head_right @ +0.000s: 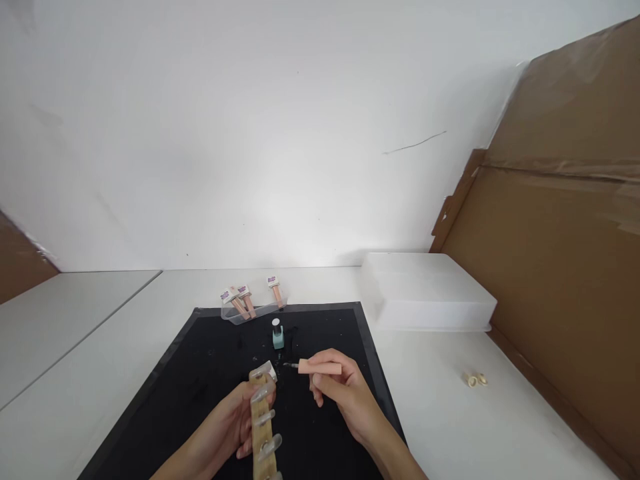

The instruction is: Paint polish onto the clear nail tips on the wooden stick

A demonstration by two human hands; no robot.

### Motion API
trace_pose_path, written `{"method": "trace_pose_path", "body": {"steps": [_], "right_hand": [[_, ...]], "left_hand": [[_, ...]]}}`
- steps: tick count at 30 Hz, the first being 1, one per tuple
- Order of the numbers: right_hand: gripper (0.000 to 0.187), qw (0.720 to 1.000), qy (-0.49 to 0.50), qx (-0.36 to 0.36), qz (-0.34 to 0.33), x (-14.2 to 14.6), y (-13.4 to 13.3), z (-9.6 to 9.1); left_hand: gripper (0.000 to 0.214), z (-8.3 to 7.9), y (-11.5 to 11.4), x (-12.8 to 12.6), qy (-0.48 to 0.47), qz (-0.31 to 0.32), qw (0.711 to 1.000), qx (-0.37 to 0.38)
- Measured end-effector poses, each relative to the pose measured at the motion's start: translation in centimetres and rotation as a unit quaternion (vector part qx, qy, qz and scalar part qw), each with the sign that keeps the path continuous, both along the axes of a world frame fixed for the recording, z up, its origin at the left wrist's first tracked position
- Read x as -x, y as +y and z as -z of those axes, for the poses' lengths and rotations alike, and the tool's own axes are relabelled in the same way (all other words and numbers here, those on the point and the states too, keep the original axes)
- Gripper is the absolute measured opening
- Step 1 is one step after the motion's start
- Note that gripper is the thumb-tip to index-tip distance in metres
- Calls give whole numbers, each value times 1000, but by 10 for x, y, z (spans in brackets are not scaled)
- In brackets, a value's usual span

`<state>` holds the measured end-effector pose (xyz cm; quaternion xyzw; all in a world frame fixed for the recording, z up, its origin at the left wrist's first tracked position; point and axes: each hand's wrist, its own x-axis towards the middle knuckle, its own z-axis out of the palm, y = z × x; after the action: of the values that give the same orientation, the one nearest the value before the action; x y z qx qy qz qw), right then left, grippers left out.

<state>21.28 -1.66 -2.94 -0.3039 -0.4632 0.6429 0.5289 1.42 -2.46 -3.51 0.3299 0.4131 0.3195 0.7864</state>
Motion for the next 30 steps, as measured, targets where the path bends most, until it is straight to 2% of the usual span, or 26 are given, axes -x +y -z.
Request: {"method": "trace_pose_path", "body": {"steps": [7,12,17,25,30], "right_hand": [[25,998,-15,-64,-10,-3,0,5],[20,996,-68,-47,-25,-7,-3,9],[24,995,-48,-52,-66,-5,-4,11],[10,989,-84,-84,-88,1,-6,10],[8,988,-104,-84,-72,-1,-6,8]], "left_hand": [[29,8,-2,-5,-15,37,999,-22],[32,9,-3,-9,5,26,999,-20],[39,11,-2,-12,13,36,999,-25],[42,14,-2,-16,27,44,998,-25],[41,19,-1,-15,33,45,998,-23]]}}
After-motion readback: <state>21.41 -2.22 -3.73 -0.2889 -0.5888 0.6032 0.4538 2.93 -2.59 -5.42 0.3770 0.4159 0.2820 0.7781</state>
